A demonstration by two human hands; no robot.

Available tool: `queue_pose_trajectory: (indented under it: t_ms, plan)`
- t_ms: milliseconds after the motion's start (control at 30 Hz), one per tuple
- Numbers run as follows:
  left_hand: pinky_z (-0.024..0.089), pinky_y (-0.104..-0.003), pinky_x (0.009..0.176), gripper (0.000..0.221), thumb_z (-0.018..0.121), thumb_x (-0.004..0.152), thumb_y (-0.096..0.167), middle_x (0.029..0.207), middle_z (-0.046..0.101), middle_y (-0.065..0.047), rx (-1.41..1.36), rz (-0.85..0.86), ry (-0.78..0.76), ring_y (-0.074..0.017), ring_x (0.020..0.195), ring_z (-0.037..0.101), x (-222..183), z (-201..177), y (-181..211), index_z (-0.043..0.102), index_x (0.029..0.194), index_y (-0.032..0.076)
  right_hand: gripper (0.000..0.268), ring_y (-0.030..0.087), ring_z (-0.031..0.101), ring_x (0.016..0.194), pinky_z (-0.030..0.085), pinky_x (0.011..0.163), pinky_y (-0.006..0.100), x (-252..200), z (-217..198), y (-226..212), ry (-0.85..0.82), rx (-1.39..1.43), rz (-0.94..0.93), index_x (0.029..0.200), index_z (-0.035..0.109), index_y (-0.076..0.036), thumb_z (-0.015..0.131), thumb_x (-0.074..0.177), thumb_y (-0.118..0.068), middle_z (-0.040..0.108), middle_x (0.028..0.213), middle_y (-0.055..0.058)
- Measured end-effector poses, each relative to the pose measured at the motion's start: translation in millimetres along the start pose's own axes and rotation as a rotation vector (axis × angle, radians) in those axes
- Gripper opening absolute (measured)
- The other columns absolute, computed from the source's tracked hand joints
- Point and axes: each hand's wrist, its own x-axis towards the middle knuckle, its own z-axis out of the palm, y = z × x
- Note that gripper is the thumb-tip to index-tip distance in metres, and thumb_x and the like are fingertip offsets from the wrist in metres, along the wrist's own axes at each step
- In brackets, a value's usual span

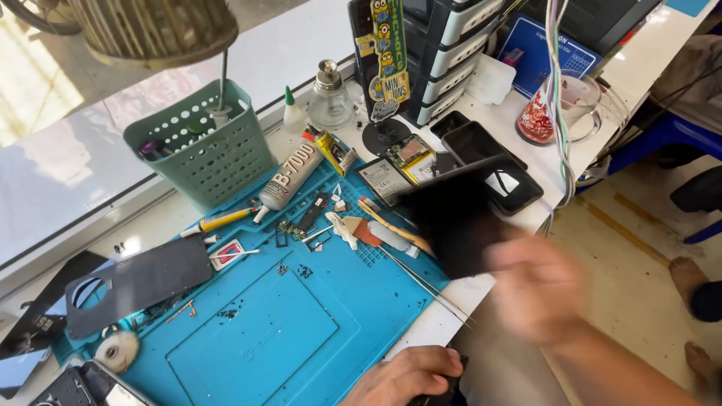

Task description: Disassembling and cleaning internal components of a mobile phone using specialized repair tools

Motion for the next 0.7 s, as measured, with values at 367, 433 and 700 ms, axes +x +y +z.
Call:
queue_pose_trajectory:
  t_ms: [367, 433, 700]
  plan:
    - [0.027, -0.044, 0.132, 0.038, 0.025, 0.119, 0.033, 0.162, 0.038, -0.017, -0.118, -0.247, -0.389, -0.0299, 0.157, 0.032, -10, -36, -29, 0.034, 0.151, 0.016, 0.051, 0.016, 0.086, 0.130, 0.079, 0.104, 0.038, -121, -336, 96, 1.407, 0.320, 0.499, 0.134, 0.074, -0.020, 0.077, 0.088, -0.044, 0.082, 0.144, -0.002]
    - [0.043, -0.047, 0.118, 0.029, 0.036, 0.116, 0.028, 0.144, 0.053, -0.020, 0.013, -0.152, -0.177, -0.0350, 0.142, 0.050, -17, -8, -37, 0.044, 0.139, 0.013, 0.051, 0.015, 0.087, 0.122, 0.081, 0.097, 0.032, -136, -366, 99, 1.427, 0.287, 0.526, 0.133, 0.073, -0.019, 0.073, 0.088, -0.043, 0.082, 0.140, -0.001]
    - [0.051, -0.049, 0.113, 0.025, 0.043, 0.114, 0.024, 0.136, 0.064, -0.019, 0.174, -0.105, -0.074, -0.0364, 0.134, 0.062, -28, -9, -52, 0.052, 0.133, 0.012, 0.043, 0.011, 0.087, 0.122, 0.083, 0.095, 0.023, -192, -435, 124, 1.393, 0.211, 0.588, 0.131, 0.074, -0.020, 0.056, 0.098, -0.041, 0.084, 0.134, -0.005]
